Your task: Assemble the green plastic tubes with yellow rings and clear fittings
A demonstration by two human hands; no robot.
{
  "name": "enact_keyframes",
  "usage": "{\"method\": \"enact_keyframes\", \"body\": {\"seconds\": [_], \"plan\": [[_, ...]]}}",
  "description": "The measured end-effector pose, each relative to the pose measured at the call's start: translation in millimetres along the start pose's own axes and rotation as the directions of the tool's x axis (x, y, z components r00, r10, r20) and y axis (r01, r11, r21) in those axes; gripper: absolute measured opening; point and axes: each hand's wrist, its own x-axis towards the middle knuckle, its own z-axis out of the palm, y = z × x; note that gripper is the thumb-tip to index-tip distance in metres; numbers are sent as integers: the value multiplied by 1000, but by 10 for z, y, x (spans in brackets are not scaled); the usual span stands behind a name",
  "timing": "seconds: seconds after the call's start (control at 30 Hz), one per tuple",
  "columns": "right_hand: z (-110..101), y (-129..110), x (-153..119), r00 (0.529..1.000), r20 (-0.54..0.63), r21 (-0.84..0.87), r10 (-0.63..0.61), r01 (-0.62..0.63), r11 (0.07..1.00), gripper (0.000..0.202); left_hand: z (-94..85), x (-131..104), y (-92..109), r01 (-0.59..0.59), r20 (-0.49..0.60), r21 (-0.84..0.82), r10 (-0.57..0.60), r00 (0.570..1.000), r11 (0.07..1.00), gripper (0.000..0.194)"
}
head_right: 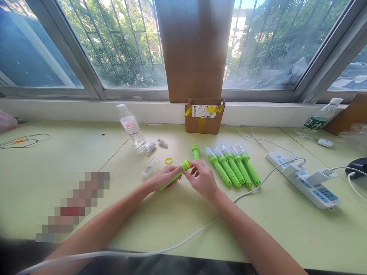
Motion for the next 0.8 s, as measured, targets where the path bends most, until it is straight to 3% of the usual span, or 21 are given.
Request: {"method": "enact_keyframes", "body": {"seconds": [0.8], "plan": [[23,15,-13,1000,-1,-5,1,-1,1000,14,-15,3,-26,-4,4,18,4,1000,1000,55]]}}
